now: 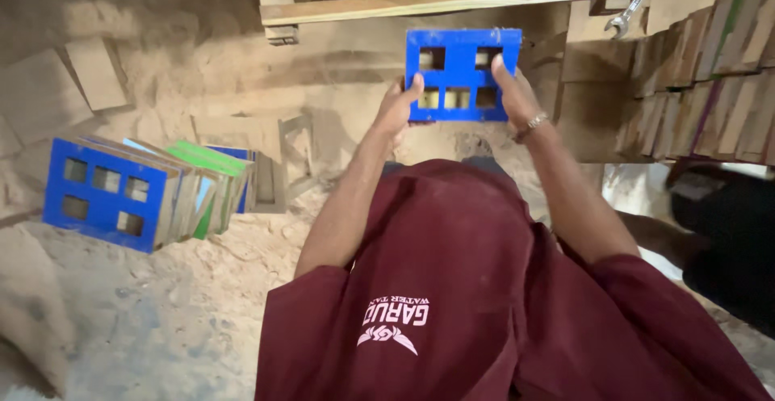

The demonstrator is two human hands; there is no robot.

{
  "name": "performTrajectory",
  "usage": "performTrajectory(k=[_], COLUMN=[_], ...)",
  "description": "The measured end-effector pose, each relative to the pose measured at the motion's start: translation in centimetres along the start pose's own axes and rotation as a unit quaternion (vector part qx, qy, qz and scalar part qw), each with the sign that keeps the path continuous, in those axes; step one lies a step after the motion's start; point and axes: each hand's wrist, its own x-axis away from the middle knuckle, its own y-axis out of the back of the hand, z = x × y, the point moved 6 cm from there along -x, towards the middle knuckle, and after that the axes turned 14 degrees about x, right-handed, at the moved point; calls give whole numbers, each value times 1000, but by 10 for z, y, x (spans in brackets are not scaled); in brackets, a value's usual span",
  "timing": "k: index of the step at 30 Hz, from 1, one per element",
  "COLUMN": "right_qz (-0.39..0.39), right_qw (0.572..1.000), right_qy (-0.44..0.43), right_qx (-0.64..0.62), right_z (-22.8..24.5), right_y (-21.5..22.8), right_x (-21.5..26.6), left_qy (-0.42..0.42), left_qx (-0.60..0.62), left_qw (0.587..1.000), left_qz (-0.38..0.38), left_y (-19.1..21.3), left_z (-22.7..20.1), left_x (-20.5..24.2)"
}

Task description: The person smooths the edges of several small, colorful wooden frames using a rotating grinding wheel. They handle each frame one at a time, pressing the edges against the wheel to create sparks, then place the finished frames into a stack.

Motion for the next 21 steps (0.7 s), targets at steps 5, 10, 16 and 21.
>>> performTrajectory(k=[5,10,16,21], right_qz=[-56,-89,-133,-142], right_qw=[980,988,983,975], right_qy=[-130,-88,-94,-130], right_qx=[-139,94,83,107], right_z=[-51,-32,-28,-41], right_y=[-53,-64,-59,-12], right_x=[-75,-129,-140,-131], left_qy=[21,-2,-11,-22], left_qx=[-4,-78,-132,-158], left_qw=[998,985,974,964], left_qz=[-62,-152,-185,-211], left_y=[46,75,66,35], left_z=[-27,-48,-56,-23], left_x=[-70,-108,-115,-130])
